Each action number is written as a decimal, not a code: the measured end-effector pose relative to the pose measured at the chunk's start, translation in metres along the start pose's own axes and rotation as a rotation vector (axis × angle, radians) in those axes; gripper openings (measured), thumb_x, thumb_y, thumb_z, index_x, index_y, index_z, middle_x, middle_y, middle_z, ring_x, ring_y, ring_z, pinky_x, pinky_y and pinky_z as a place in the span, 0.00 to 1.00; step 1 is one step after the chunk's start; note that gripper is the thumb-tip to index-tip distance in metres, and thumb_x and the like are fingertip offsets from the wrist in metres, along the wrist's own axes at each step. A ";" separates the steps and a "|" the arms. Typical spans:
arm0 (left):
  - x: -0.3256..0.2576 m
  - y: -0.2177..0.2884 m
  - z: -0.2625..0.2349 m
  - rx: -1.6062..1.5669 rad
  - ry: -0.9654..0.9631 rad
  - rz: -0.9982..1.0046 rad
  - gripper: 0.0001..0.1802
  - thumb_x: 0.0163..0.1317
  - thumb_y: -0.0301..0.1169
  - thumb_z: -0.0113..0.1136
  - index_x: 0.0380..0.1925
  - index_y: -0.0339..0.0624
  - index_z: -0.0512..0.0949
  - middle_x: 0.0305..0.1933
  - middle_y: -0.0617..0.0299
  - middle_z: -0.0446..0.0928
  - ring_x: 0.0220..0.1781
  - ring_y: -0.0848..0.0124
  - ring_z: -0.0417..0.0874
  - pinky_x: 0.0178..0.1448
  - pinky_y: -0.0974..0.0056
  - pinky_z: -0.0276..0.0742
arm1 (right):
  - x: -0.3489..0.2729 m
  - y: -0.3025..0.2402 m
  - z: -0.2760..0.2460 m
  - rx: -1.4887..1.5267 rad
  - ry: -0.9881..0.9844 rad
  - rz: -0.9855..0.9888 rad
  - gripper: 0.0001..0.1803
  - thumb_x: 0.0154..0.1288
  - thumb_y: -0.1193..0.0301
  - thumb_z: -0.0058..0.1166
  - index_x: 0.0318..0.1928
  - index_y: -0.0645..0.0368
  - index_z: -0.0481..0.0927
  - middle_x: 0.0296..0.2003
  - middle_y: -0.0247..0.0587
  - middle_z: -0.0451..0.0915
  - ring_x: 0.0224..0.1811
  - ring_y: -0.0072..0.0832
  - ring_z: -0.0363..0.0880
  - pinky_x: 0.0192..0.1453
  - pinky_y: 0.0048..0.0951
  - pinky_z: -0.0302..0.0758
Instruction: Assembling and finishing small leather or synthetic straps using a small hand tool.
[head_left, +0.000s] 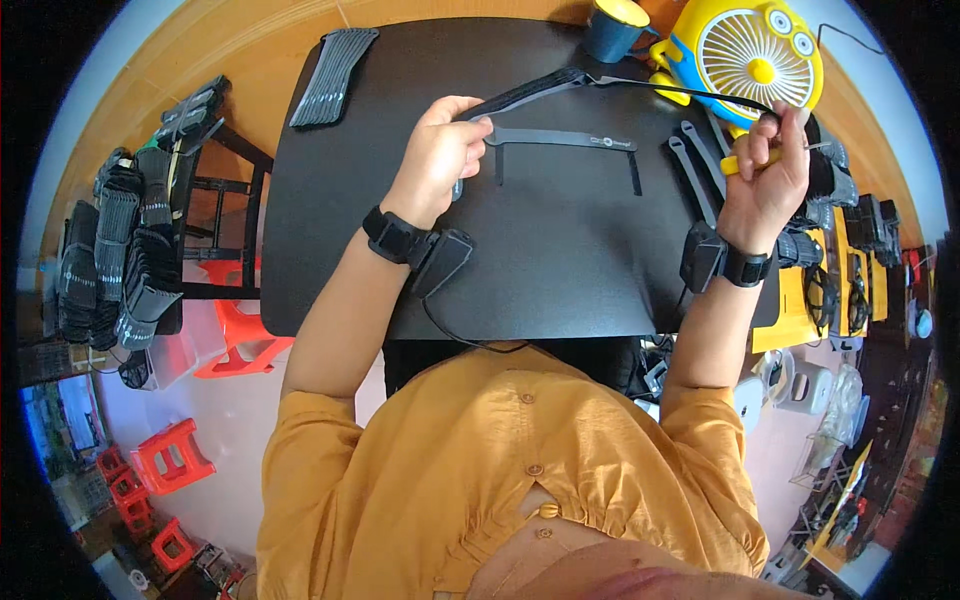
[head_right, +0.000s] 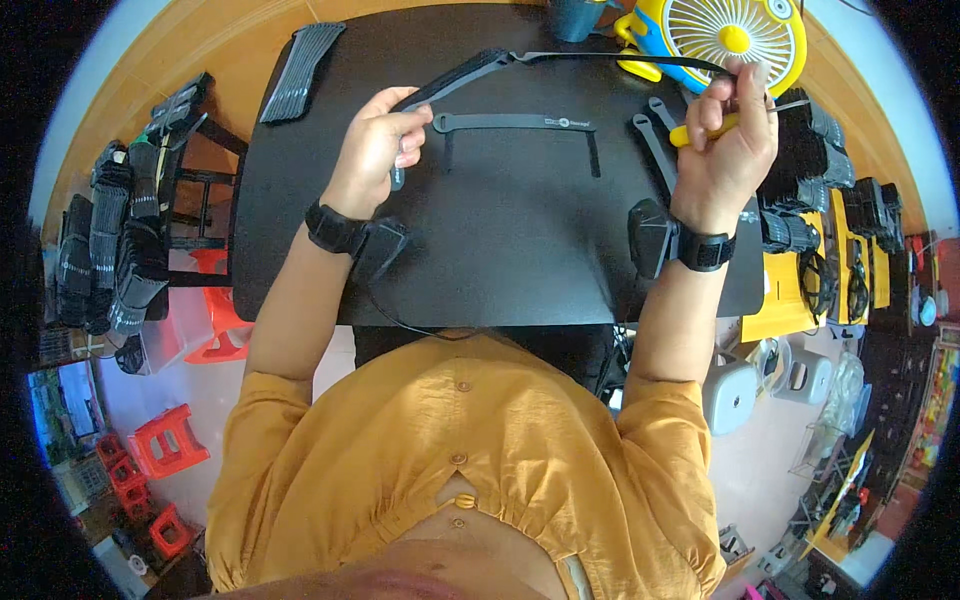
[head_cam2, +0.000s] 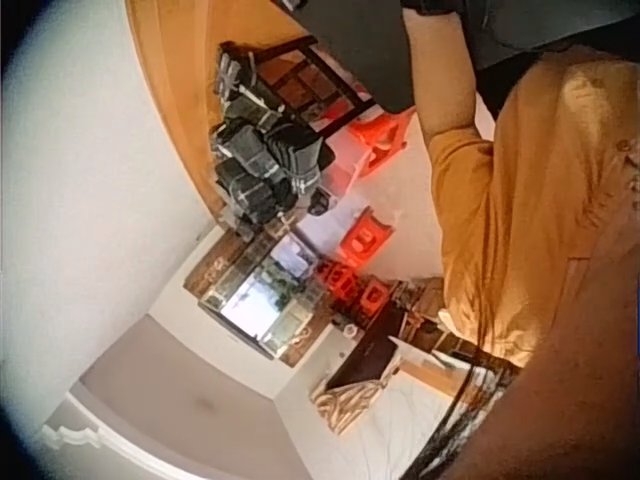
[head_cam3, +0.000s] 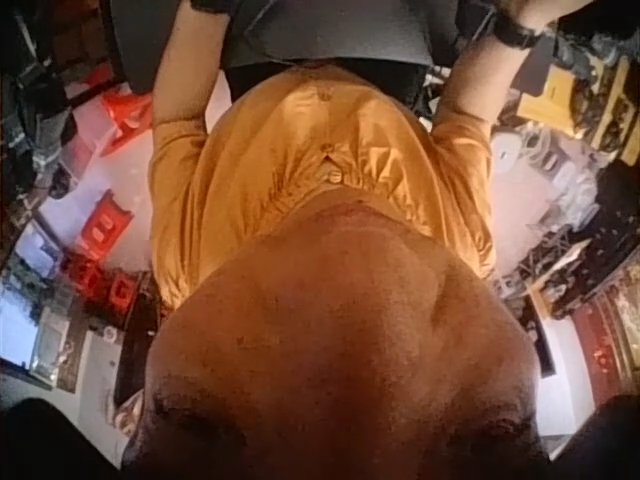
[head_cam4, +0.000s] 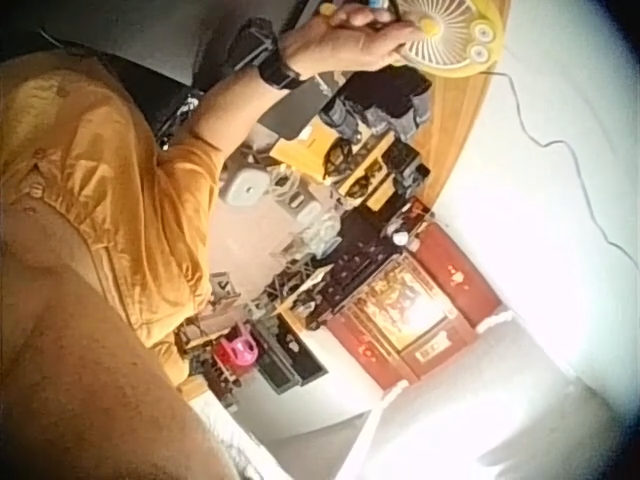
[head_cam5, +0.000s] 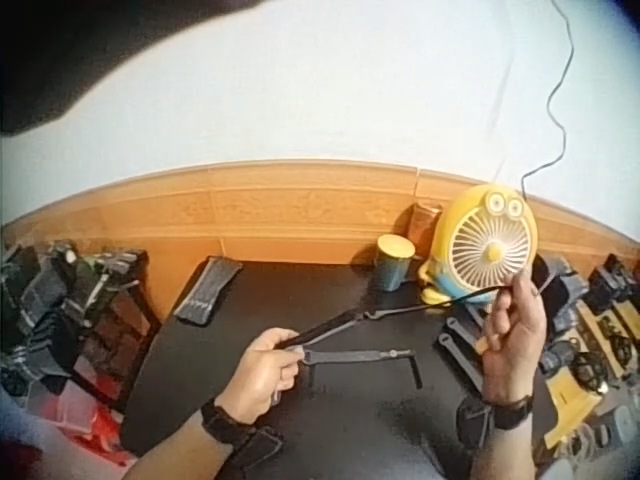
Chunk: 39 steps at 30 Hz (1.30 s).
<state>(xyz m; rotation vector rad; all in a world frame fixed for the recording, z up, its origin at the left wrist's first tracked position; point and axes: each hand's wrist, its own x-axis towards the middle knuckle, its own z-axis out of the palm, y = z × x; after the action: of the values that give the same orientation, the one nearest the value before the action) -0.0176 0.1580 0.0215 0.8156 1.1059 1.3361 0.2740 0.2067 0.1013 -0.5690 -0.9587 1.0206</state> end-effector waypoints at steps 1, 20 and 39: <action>0.000 0.000 -0.001 -0.001 0.002 0.002 0.12 0.63 0.20 0.50 0.47 0.34 0.69 0.32 0.65 0.71 0.22 0.85 0.64 0.21 0.78 0.59 | 0.000 -0.001 0.001 0.013 -0.003 -0.035 0.14 0.74 0.61 0.50 0.40 0.61 0.77 0.22 0.27 0.71 0.17 0.14 0.59 0.18 0.18 0.53; 0.002 0.005 -0.006 -0.144 -0.548 -0.163 0.28 0.75 0.44 0.42 0.68 0.40 0.62 0.52 0.45 0.75 0.25 0.78 0.76 0.20 0.79 0.69 | -0.026 0.008 0.016 -0.044 -0.423 0.134 0.15 0.71 0.62 0.53 0.39 0.63 0.80 0.21 0.35 0.77 0.13 0.15 0.62 0.15 0.17 0.55; 0.006 0.005 -0.020 0.602 -0.270 -0.054 0.12 0.64 0.33 0.60 0.40 0.34 0.79 0.22 0.68 0.73 0.19 0.82 0.68 0.24 0.75 0.63 | -0.023 0.051 -0.029 -0.953 -0.495 0.616 0.13 0.66 0.69 0.60 0.48 0.60 0.81 0.28 0.32 0.82 0.19 0.11 0.73 0.17 0.12 0.63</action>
<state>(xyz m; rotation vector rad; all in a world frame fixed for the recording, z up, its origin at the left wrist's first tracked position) -0.0381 0.1618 0.0190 1.3486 1.3153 0.8122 0.2719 0.2087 0.0385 -1.5124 -1.7916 1.2380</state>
